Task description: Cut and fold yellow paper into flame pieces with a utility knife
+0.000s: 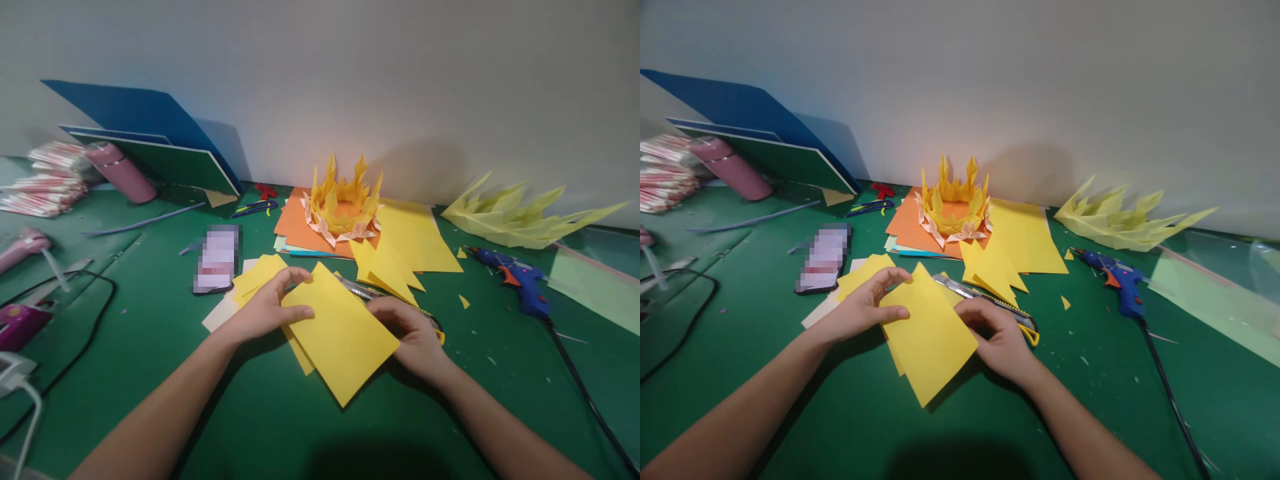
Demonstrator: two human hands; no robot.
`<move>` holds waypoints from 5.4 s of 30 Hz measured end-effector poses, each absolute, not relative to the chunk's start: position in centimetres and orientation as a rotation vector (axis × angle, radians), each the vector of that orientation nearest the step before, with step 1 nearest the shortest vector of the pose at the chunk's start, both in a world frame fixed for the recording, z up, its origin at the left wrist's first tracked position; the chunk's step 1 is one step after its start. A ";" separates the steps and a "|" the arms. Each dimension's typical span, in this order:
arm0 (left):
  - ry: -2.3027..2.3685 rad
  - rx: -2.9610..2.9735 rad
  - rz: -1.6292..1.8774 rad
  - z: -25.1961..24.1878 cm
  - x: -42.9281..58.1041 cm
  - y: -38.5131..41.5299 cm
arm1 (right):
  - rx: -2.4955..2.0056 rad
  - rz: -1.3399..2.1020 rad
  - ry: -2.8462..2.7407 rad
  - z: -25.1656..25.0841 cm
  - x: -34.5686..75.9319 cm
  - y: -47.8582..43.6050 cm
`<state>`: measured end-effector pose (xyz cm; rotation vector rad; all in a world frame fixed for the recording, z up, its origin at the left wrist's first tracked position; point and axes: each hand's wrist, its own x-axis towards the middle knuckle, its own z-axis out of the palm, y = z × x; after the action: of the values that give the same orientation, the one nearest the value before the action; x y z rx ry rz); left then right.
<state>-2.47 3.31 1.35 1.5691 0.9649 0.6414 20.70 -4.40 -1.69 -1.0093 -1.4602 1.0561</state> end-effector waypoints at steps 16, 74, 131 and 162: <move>1.067 1.472 0.800 1.1 -1.7 3.2 | -0.843 0.664 -2.033 -1.6 20.5 -4.4; 1.051 1.014 0.836 1.1 0.2 -0.1 | -1.174 1.522 -0.899 0.1 15.8 -3.4; 1.016 1.002 1.029 0.3 0.9 -0.5 | -1.247 1.540 -0.851 -0.4 16.0 -3.5; 1.071 1.184 1.214 0.2 0.3 0.4 | -1.263 1.588 -0.955 -0.2 15.5 -3.4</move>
<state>0.31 0.40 0.19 1.1837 1.0715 1.2142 15.50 -3.37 -0.17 -1.2631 -0.9548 1.5880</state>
